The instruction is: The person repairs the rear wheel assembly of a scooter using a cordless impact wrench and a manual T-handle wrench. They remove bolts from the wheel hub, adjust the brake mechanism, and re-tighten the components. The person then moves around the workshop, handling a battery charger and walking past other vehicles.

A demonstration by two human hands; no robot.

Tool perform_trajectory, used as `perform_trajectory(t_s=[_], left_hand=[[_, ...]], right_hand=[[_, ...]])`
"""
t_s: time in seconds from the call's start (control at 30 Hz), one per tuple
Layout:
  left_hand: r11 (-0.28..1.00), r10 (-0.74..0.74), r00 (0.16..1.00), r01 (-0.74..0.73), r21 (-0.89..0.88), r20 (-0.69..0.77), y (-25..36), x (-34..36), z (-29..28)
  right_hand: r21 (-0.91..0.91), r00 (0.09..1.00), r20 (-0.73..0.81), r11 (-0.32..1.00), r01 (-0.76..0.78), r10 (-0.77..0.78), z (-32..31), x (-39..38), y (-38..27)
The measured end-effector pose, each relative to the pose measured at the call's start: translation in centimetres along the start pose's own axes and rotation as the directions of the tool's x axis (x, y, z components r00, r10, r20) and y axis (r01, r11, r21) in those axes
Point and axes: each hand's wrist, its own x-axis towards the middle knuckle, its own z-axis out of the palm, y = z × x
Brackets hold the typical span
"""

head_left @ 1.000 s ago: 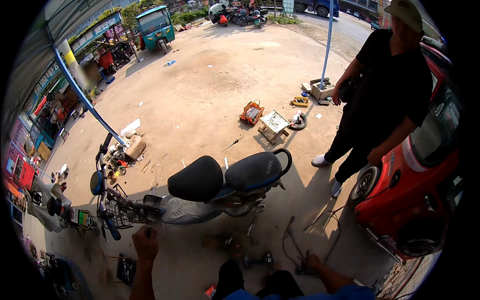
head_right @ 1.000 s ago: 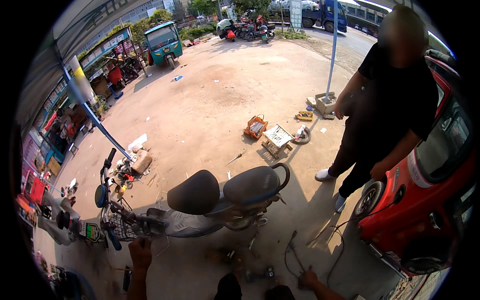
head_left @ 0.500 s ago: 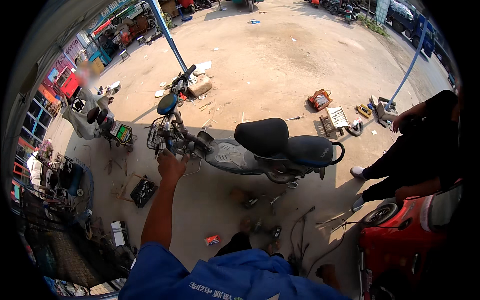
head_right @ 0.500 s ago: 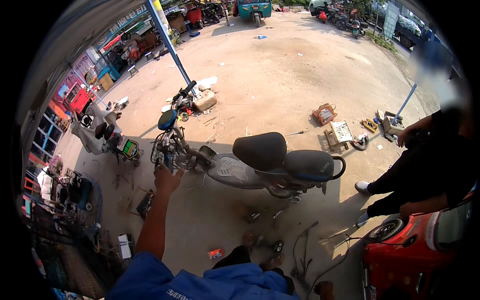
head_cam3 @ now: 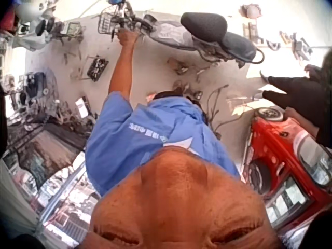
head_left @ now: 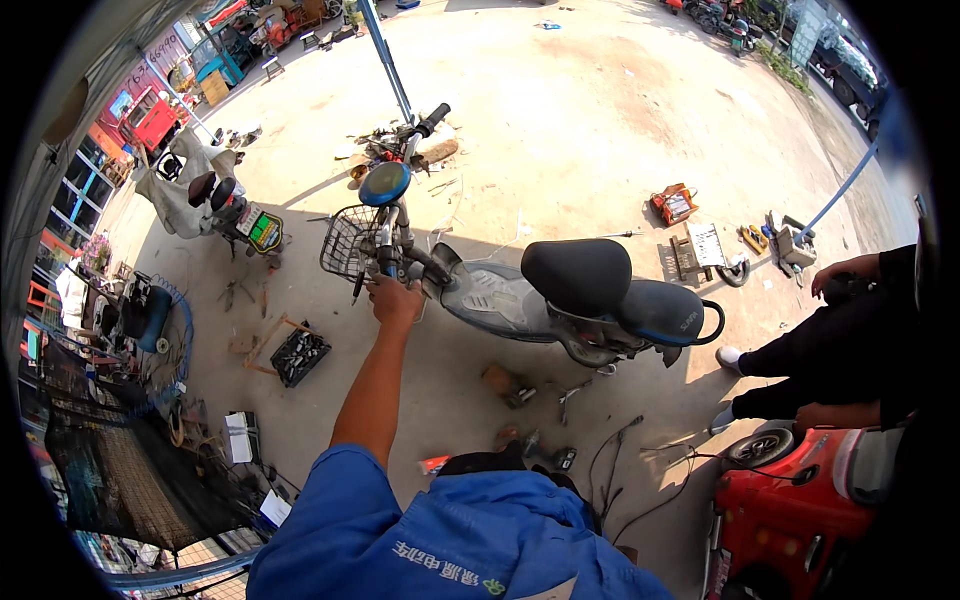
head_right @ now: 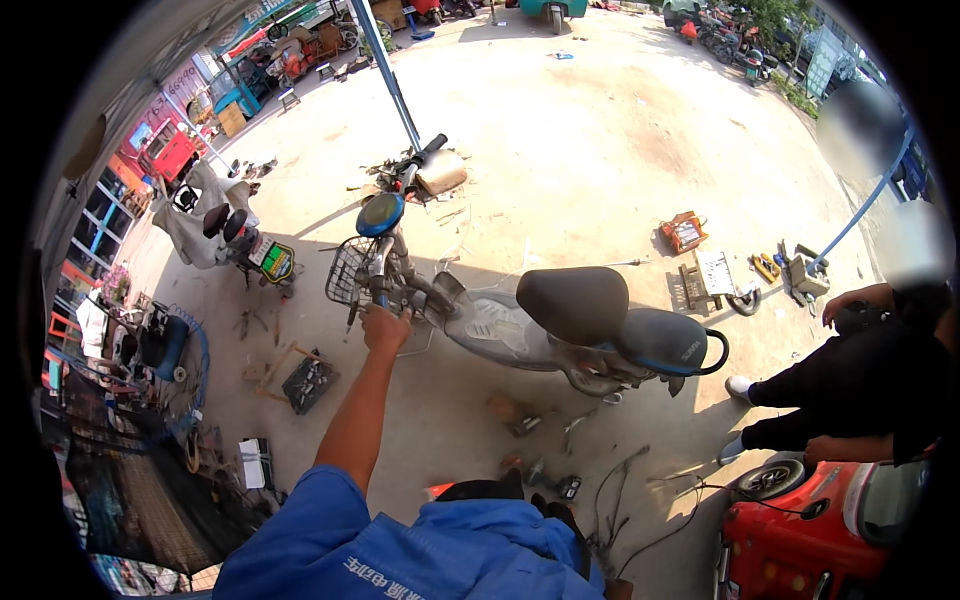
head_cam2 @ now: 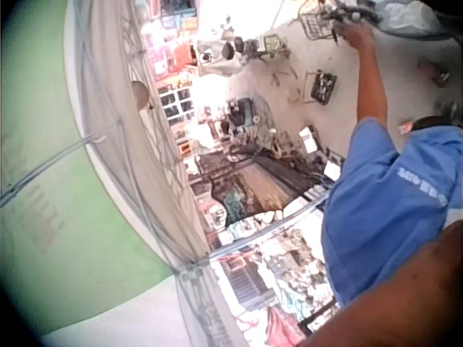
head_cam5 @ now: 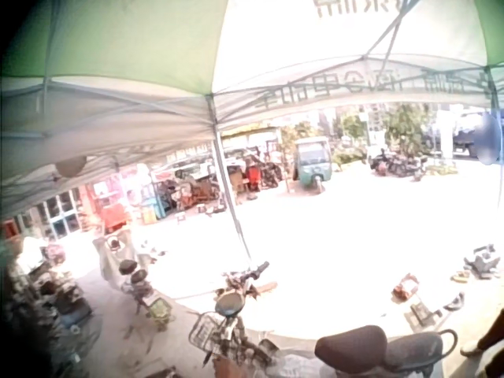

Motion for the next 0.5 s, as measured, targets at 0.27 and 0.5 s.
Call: perform_trajectory(t_s=[0.27,0.5], left_hand=[[0.992,0.032,0.999,-0.035,-0.124,-0.025,-1.7,2.5,0.6],[0.965,0.250,0.966,-0.255,0.064,0.073,-7.2,8.9,-3.1]], right_hand=[[0.204,0.997,-0.069,0.979,-0.004,0.019,0.8,-3.7,-3.3],[0.459,0.986,-0.033,0.879,-0.129,0.162,0.8,-5.5,-6.6]])
